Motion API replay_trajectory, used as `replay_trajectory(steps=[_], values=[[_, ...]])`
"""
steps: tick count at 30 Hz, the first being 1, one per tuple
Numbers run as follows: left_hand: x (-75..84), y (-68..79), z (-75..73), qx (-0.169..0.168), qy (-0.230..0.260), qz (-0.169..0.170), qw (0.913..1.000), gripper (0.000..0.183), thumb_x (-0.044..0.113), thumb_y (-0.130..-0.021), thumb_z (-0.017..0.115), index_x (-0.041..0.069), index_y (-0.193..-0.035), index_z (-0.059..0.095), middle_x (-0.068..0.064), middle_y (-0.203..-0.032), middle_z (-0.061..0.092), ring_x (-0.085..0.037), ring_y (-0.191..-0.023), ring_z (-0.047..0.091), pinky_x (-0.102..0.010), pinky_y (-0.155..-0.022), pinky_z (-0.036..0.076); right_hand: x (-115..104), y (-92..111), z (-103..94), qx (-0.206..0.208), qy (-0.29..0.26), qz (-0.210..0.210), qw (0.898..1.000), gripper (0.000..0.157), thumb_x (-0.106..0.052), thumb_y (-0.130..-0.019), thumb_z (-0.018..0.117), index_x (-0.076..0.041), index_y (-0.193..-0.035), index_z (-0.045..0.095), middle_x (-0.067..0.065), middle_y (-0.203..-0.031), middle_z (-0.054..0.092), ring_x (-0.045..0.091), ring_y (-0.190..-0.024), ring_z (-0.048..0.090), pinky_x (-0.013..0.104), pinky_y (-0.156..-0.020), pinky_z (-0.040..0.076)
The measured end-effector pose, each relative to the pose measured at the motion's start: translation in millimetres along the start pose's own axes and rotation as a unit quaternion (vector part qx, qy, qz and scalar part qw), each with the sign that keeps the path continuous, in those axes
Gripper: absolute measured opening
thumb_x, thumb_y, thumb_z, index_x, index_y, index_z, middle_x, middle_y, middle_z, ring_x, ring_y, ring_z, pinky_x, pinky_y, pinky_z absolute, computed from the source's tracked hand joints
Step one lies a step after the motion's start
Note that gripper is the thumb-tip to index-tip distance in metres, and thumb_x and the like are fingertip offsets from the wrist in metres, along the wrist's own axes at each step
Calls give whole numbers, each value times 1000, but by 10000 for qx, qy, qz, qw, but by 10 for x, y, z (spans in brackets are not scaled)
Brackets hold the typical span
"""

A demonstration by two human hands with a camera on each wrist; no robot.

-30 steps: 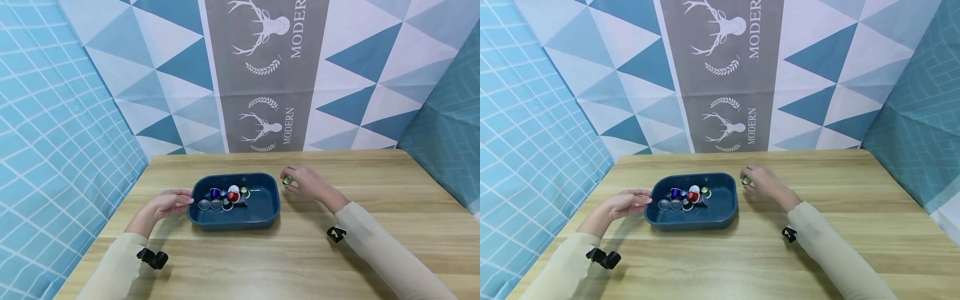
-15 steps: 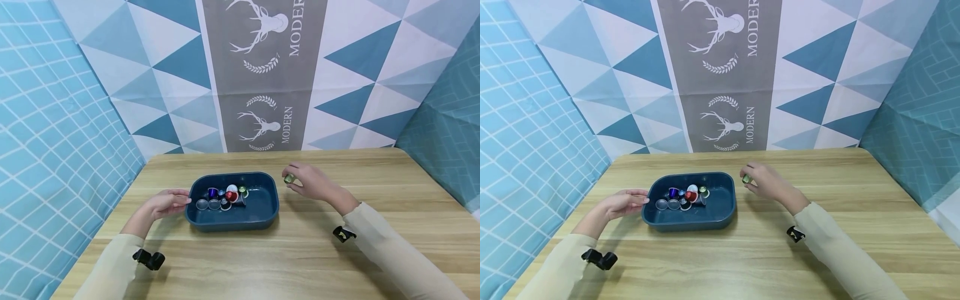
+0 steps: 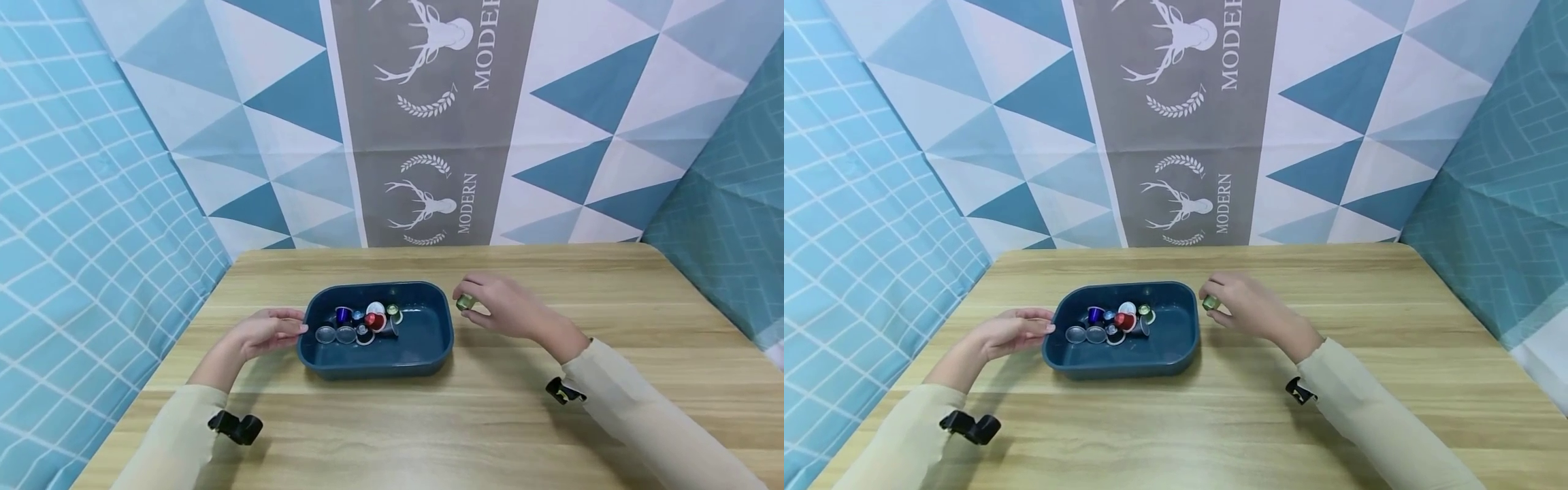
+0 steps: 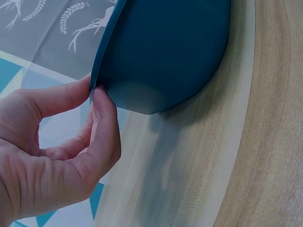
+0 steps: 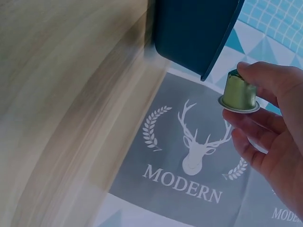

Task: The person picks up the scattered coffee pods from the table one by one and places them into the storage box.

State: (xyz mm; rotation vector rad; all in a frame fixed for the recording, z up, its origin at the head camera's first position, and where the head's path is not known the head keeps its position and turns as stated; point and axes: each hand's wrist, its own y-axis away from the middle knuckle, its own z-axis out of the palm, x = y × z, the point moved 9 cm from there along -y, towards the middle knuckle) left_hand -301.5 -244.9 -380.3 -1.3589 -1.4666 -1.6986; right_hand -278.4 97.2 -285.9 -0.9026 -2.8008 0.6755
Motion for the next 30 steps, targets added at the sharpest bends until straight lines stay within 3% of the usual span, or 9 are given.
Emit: replay_trajectory(steps=[7, 14, 23, 30], values=[[-2, 11, -7, 29, 14, 80, 10000, 46, 7, -92, 59, -9, -131, 40, 6, -90, 66, -1, -82, 64, -18, -78, 56, -120, -76, -23, 9, -68, -109, 9999, 24, -11, -78, 78, -10, -99, 67, -1, -94, 64, 8, -82, 62, 24, -73, 56], [-2, -4, -10, 32, -34, 75, 10000, 48, 8, -93, 59, -10, -133, 39, 6, -91, 66, -1, -83, 64, -18, -78, 56, -220, -215, 42, -501, -189, -105, 9985, 24, -16, -82, 75, -11, -104, 66, 0, -100, 65, 11, -89, 63, 26, -80, 57], [23, -31, -11, 55, -67, 81, 9999, 53, 7, -93, 58, -11, -137, 34, 7, -90, 64, -1, -82, 62, -16, -76, 55, -333, -419, 132, -1035, -325, -169, 9940, 20, -16, -85, 72, -11, -103, 65, 1, -101, 65, 11, -82, 59, 26, -75, 54], [14, -13, -3, 53, -2, 36, 10000, 53, 6, -93, 58, -11, -136, 34, 7, -89, 64, -1, -82, 63, -16, -76, 55, -384, -521, 227, -1540, -358, -139, 9873, 18, -17, -85, 73, -12, -101, 65, 2, -99, 65, 12, -87, 62, 29, -78, 55]])
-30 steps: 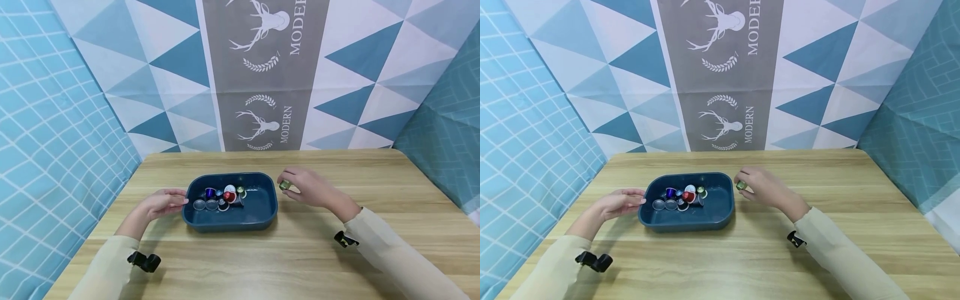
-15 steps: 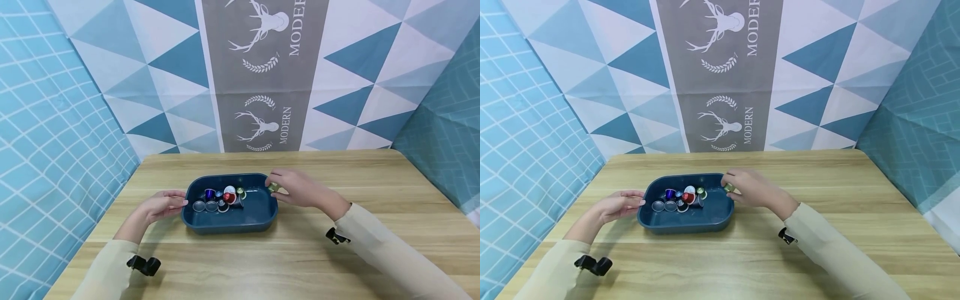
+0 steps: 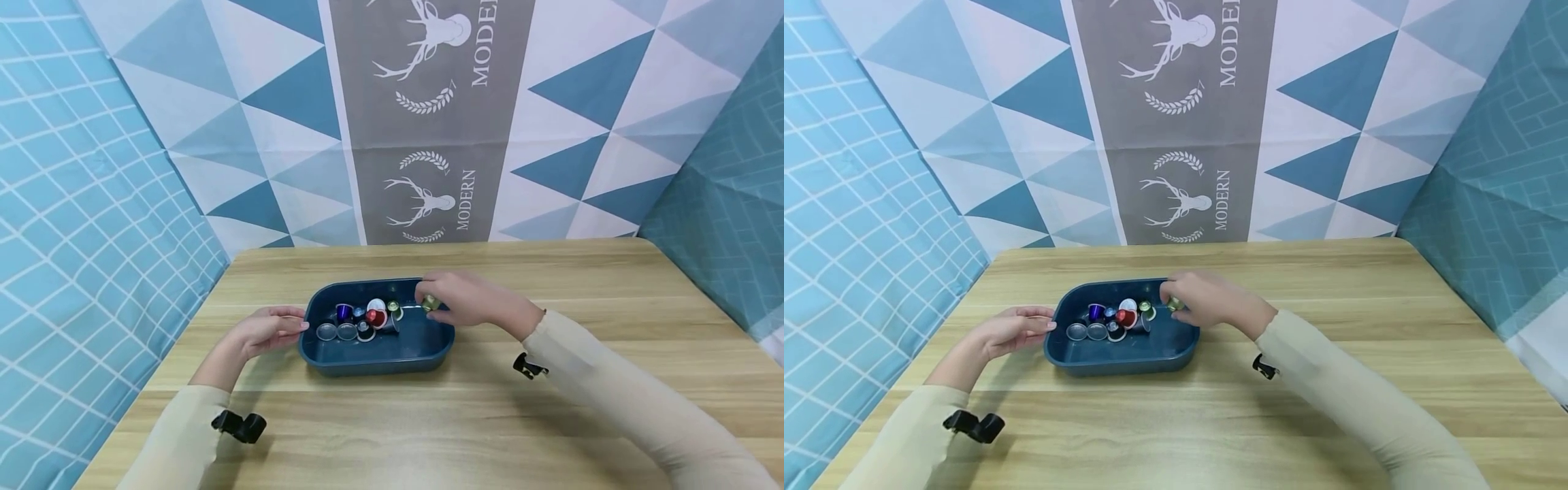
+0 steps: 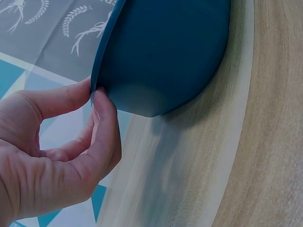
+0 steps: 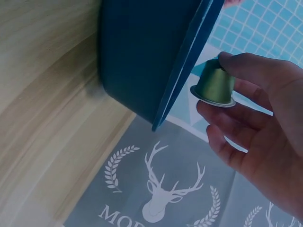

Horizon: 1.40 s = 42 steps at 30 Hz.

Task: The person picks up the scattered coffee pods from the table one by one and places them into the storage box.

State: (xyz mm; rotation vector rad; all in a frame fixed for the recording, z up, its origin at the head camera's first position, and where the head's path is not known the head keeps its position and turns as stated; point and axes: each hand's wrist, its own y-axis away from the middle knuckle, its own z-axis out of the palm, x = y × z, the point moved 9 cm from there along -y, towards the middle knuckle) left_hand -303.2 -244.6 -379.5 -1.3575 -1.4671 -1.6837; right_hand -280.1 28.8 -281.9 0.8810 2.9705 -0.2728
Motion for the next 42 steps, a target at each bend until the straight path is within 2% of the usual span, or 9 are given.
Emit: replay_trajectory(steps=[8, 17, 26, 32, 36, 40, 42], values=[[-2, 1, 21, -59, -92, -1, 9999, 58, 7, -93, 58, -12, -140, 30, 6, -93, 63, -1, -84, 63, -16, -77, 55, -19, -148, 91, -817, -145, 258, 9962, 19, -15, -85, 72, -10, -102, 65, 5, -100, 65, 16, -90, 61, 30, -82, 55], [-2, -9, 76, -107, -76, -2, 9999, 59, 8, -93, 59, -13, -140, 29, 6, -94, 64, -1, -84, 63, -16, -77, 55, 22, -321, 229, -1576, -304, 474, 9859, 19, -14, -86, 71, -6, -102, 66, 6, -104, 67, 16, -91, 59, 31, -86, 54], [-47, -5, 84, -210, -119, 36, 9997, 56, 8, -94, 58, -13, -138, 30, 6, -94, 64, 0, -85, 63, -17, -78, 55, -28, -531, 389, -2234, -30, 741, 9719, 15, -14, -87, 70, -5, -96, 63, 1, -89, 59, 12, -75, 46, 27, -76, 48], [-36, 7, 59, -237, -139, 64, 9996, 54, 9, -93, 58, -11, -137, 33, 7, -94, 64, 0, -85, 63, -17, -80, 55, -106, -670, 397, -2367, 117, 777, 9684, 17, -15, -86, 71, -5, -98, 64, 4, -99, 64, 11, -80, 48, 28, -83, 52], [-10, 9, 37, -236, -107, 78, 9996, 49, 8, -94, 57, -10, -134, 36, 8, -93, 64, 1, -85, 63, -16, -79, 55, -96, -735, 375, -2377, 161, 859, 9674, 18, -17, -85, 73, -6, -96, 64, 5, -99, 66, 12, -81, 51, 29, -82, 52], [1, -5, 23, -248, -109, 79, 9996, 47, 8, -94, 57, -9, -133, 37, 8, -92, 64, 1, -84, 63, -16, -79, 55, -19, -784, 389, -2423, 248, 1073, 9639, 16, -20, -83, 75, -10, -87, 64, -2, -84, 62, 10, -76, 51, 24, -73, 49], [4, -18, 24, -268, -91, 83, 9996, 48, 9, -94, 58, -9, -133, 38, 8, -92, 64, 1, -84, 64, -16, -79, 55, 34, -797, 422, -2529, 347, 1255, 9587, 16, -22, -83, 75, -11, -80, 63, -6, -75, 56, 8, -70, 50, 21, -66, 45]])
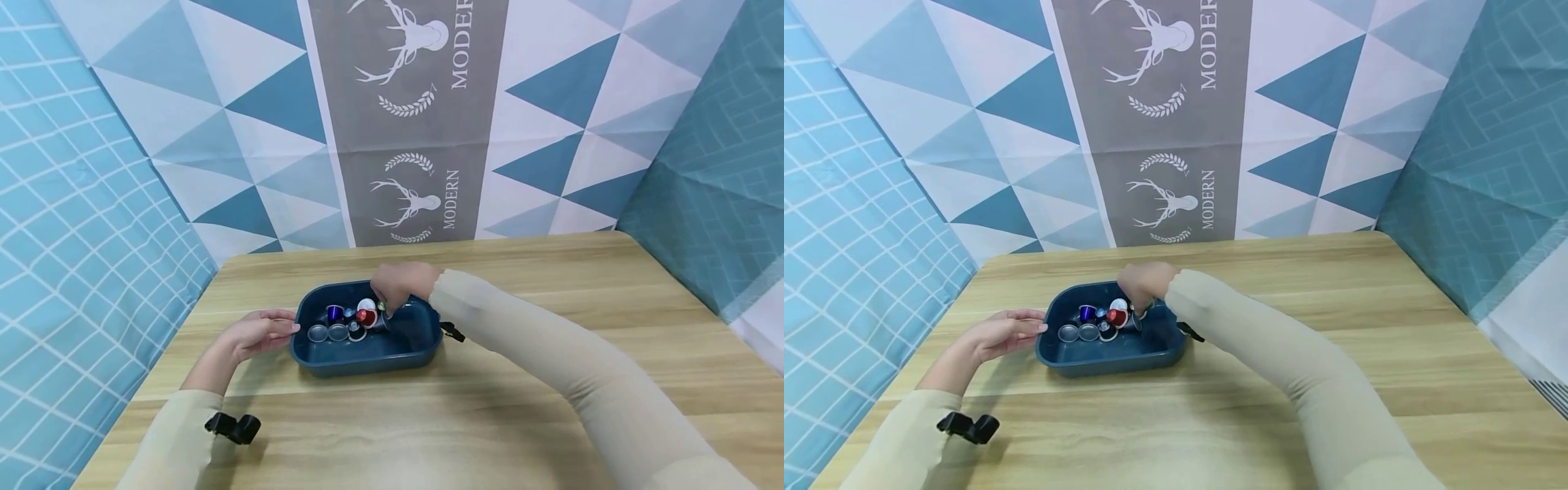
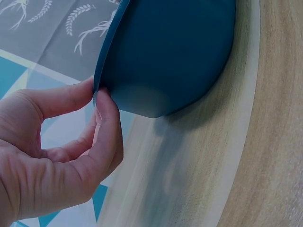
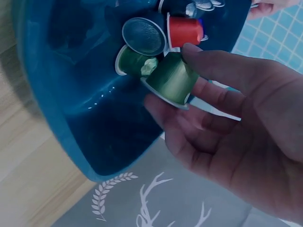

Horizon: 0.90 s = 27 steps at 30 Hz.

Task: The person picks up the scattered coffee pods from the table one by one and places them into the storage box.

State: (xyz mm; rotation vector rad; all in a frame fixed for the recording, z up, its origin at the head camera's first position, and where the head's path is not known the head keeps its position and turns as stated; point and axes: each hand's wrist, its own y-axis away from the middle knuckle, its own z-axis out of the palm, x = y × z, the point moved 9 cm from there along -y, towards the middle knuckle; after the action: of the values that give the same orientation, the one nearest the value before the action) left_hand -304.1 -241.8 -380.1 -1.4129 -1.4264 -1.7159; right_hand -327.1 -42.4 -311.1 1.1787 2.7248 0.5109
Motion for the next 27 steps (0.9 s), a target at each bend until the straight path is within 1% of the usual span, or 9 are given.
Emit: replay_trajectory(steps=[3, 5, 9, 11, 13, 17, 22, 25, 27], values=[[1, -16, -25, 19, -11, 11, 10000, 48, 9, -94, 58, -10, -133, 38, 8, -91, 65, 0, -84, 64, -16, -79, 55, 19, -73, 44, -204, 205, 229, 9993, 16, -24, -85, 74, -10, -79, 68, -6, -68, 53, 8, -64, 50, 20, -60, 41], [-2, -25, -38, 51, -44, 9, 10000, 48, 9, -94, 58, -10, -133, 38, 7, -92, 65, 0, -84, 64, -16, -79, 55, 29, -112, 84, -312, 263, 430, 9982, 14, -24, -85, 74, -10, -86, 71, -5, -71, 56, 10, -65, 51, 22, -61, 43], [-6, -33, -61, 181, -181, -13, 9997, 48, 9, -93, 59, -11, -132, 39, 6, -93, 64, -1, -84, 64, -17, -79, 55, 31, -183, 151, -334, 222, 720, 9966, 22, -20, -85, 74, -11, -105, 70, -1, -94, 65, 14, -78, 55, 27, -74, 52], [2, -30, -64, 218, -285, -15, 9994, 49, 10, -93, 59, -11, -133, 38, 6, -93, 64, -1, -84, 63, -17, -79, 55, 29, -219, 170, -304, 215, 794, 9961, 27, -18, -84, 74, -11, -109, 68, 0, -104, 66, 15, -84, 55, 29, -81, 54], [8, -30, -71, 270, -328, -31, 9991, 51, 10, -93, 60, -12, -134, 37, 6, -93, 64, -1, -85, 63, -17, -79, 56, 23, -250, 184, -301, 203, 792, 9962, 30, -17, -84, 74, -10, -112, 67, 2, -110, 66, 15, -88, 55, 29, -85, 54], [22, -34, -89, 316, -392, -7, 9987, 55, 12, -93, 60, -12, -136, 36, 6, -94, 64, -2, -86, 63, -18, -80, 56, 33, -292, 186, -307, 122, 834, 9960, 30, -17, -84, 74, -10, -112, 66, 2, -110, 65, 15, -88, 54, 29, -85, 54], [34, -48, -139, 460, -444, 8, 9980, 52, 13, -93, 61, -11, -134, 39, 6, -94, 64, -2, -86, 63, -18, -81, 56, 31, -320, 171, -290, 33, 810, 9963, 28, -15, -84, 73, -10, -111, 65, 2, -106, 65, 15, -86, 54, 28, -82, 53], [31, -51, -153, 526, -441, 3, 9976, 48, 12, -93, 61, -9, -131, 42, 6, -93, 64, -2, -85, 63, -19, -81, 56, 19, -327, 176, -268, 28, 748, 9968, 24, -13, -85, 72, -10, -109, 66, 2, -102, 64, 15, -84, 53, 26, -77, 51], [31, -44, -147, 501, -461, 42, 9977, 48, 12, -93, 62, -10, -130, 42, 6, -93, 65, -2, -86, 63, -19, -81, 56, 10, -333, 185, -232, 54, 700, 9973, 21, -12, -85, 71, -10, -106, 67, 2, -99, 62, 15, -82, 52, 25, -73, 48]])
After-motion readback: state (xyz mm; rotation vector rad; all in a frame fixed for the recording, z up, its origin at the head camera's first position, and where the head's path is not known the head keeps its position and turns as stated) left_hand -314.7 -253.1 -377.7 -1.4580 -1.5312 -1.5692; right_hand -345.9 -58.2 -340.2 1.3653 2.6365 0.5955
